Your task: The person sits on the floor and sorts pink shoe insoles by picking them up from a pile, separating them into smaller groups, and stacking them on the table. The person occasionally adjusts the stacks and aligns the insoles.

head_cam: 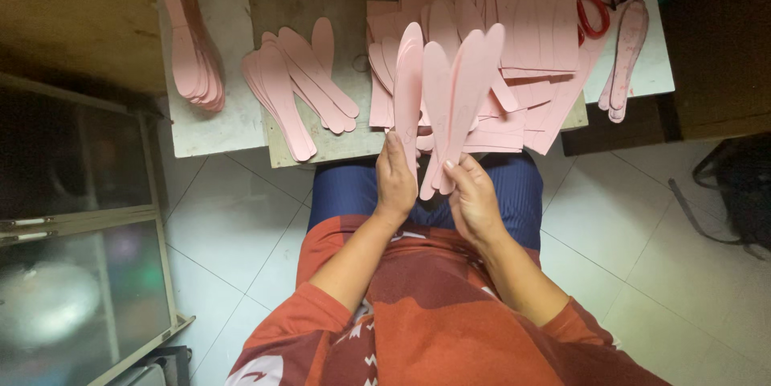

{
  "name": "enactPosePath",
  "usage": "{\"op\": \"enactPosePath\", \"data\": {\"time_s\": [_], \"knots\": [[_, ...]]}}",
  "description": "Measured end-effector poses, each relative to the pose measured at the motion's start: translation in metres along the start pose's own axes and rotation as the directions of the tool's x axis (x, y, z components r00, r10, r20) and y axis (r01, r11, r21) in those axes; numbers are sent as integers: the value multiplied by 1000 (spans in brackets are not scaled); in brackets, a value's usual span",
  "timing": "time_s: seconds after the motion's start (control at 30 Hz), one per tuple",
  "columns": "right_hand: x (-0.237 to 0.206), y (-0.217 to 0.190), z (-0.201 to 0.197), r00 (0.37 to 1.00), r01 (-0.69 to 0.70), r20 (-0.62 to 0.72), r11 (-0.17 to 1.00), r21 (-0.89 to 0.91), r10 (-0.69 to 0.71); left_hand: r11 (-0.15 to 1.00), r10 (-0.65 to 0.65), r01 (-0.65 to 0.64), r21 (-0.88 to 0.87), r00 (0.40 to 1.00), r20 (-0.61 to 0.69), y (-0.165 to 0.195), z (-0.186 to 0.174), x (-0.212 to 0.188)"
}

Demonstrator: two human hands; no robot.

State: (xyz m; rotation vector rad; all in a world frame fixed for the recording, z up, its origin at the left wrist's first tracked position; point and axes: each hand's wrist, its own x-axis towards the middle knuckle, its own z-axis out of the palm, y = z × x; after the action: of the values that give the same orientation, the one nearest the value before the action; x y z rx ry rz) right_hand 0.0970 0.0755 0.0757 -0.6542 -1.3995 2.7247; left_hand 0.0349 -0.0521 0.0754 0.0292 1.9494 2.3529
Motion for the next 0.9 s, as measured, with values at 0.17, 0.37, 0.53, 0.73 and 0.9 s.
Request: {"op": "enactPosePath", "data": {"time_s": [0.17, 0.37, 0.53, 0.73, 0.9], "knots": [[2, -7, -7, 1000, 25, -15, 997, 76, -24, 963, 171, -154, 219, 983, -60, 16, 1, 3], [0, -17, -5, 999, 34, -40, 997, 76, -31, 977, 46, -18, 212, 991, -128, 14, 1, 9], [-3, -14, -2, 995, 104, -2, 992, 73, -104, 999, -46, 46, 26, 999, -17, 5, -3, 7], [5, 9, -9, 986, -9, 148, 911, -413, 76, 977, -144, 121, 174, 981, 128, -8, 2, 5], [4, 5, -22, 956, -45, 218, 835, -549, 195, 969, -230, 208, 136, 959, 169, -11, 2, 0]]}}
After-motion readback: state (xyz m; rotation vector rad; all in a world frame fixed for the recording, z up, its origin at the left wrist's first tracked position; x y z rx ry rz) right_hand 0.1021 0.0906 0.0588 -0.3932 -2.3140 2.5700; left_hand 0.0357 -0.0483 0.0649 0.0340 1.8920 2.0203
